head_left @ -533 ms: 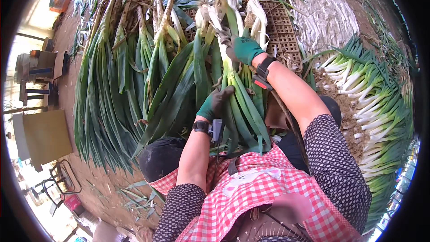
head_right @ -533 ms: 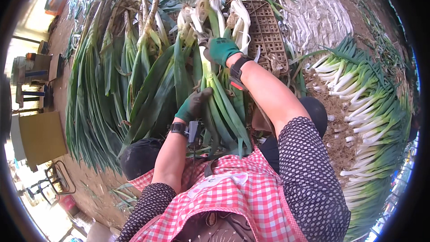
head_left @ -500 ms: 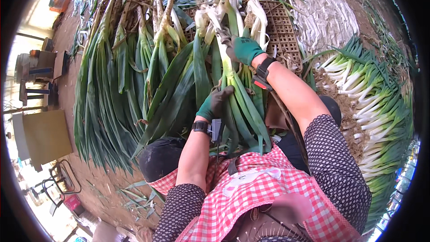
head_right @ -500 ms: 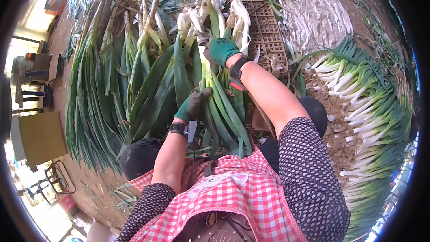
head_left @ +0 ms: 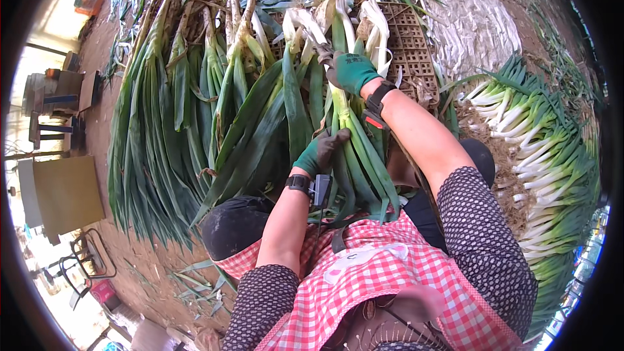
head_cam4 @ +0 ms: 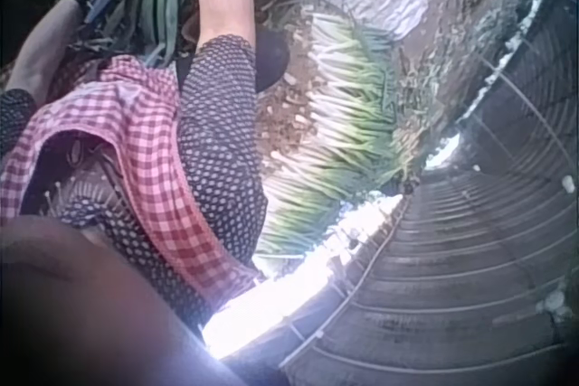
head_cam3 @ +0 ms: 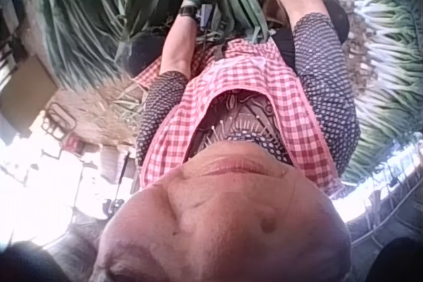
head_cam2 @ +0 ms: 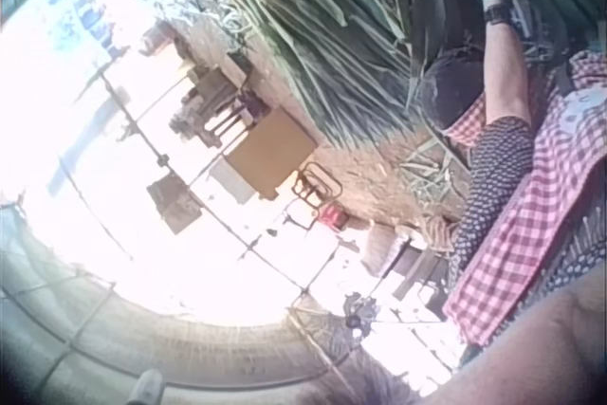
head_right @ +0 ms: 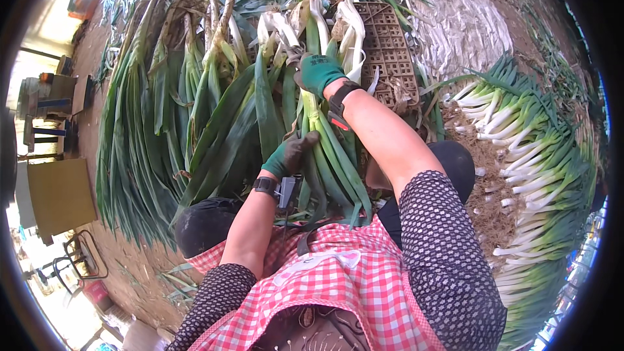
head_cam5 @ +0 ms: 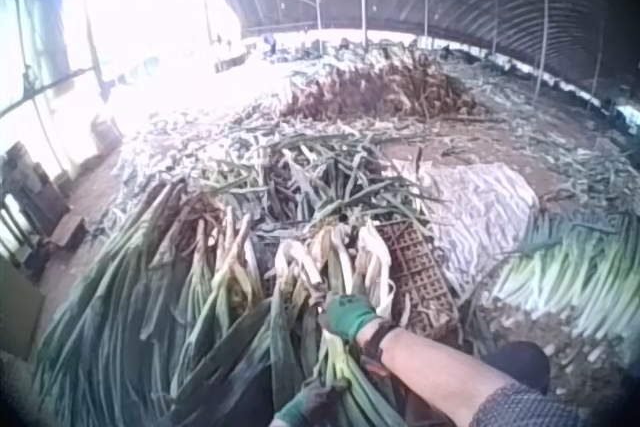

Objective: The person trims the green tops and removes outer layers from leeks using a handheld tool, then moves the processed items between piles.

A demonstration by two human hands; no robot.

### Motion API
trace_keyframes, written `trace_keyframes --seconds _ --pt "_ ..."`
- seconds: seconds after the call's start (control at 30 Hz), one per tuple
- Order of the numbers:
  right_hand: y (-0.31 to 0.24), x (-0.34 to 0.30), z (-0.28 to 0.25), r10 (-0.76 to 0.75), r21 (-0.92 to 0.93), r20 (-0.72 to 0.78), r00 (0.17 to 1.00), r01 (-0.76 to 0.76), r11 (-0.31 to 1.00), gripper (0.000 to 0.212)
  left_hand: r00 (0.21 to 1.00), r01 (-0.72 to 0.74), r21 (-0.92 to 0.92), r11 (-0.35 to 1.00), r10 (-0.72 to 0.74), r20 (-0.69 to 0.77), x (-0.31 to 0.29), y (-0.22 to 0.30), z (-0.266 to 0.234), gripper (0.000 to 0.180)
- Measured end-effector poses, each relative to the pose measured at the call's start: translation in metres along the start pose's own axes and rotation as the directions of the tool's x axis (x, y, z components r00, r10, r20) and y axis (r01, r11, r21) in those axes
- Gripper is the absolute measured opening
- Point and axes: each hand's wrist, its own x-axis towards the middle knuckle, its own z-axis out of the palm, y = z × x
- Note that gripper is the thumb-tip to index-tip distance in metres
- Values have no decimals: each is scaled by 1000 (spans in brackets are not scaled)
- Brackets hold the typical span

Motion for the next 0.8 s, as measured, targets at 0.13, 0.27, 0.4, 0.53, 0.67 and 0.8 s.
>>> trace_keyframes --seconds 0.13,0.27,0.4,0.53,0.67,0.8 --pt "28 -2 7 97 -39 -13 995 -98 994 46 936 314 -394 863 -352 -23 14 95 42 52" --pt "18 1 11 79 -143 31 996 -74 987 51 869 406 -395 824 -482 -111 11 116 47 51" --pt "50 2 27 93 -161 -130 987 -113 980 46 905 305 -208 930 -351 -241 20 105 59 57" --pt "43 -29 46 -116 -272 -76 990 91 958 42 876 444 458 770 -266 -402 27 117 81 71" --pt "56 -40 42 -8 -290 -129 992 -30 957 40 965 239 647 724 -101 -243 21 145 38 50" --pt "82 -49 33 87 -236 -183 979 -130 963 52 626 613 719 328 353 -695 -3 189 -72 32"
